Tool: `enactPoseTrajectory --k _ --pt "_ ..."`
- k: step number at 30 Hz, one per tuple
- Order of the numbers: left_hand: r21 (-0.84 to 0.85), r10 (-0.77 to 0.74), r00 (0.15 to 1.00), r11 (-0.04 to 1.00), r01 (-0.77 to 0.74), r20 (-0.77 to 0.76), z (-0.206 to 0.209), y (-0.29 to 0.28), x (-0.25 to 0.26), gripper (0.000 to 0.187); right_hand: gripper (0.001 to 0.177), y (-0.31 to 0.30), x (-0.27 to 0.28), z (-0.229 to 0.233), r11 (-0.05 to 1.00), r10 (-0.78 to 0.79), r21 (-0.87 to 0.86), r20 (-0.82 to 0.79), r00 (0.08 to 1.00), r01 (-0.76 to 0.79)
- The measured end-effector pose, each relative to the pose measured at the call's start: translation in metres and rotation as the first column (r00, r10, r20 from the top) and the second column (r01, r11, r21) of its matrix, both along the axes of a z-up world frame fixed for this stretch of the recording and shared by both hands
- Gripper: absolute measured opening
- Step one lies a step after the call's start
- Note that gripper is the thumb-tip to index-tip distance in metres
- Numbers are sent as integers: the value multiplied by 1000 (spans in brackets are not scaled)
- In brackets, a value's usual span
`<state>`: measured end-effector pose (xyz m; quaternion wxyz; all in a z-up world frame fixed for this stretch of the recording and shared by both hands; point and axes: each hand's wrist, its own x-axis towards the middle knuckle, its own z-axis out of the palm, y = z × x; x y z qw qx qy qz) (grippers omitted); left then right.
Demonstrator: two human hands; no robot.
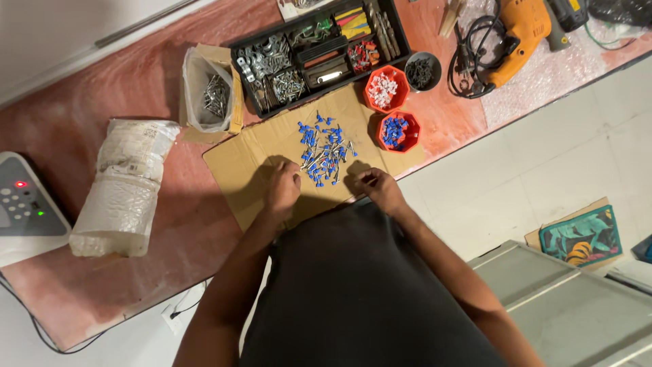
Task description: The person sorts small blue and silver screws from a pile on a cardboard sheet into different small red bowls and a larger black organizer tray by hand.
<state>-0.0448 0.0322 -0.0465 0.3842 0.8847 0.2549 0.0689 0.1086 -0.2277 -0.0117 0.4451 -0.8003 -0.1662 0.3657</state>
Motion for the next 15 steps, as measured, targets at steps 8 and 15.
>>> enactPoseTrajectory --k 8,15 --pt "14 -42 991 999 41 127 8 4 4 9 27 2 -14 2 1000 -10 13 -167 986 12" --pt "187 -100 995 978 96 10 29 -18 50 6 27 -4 -16 4 997 57 -52 -49 997 -60"
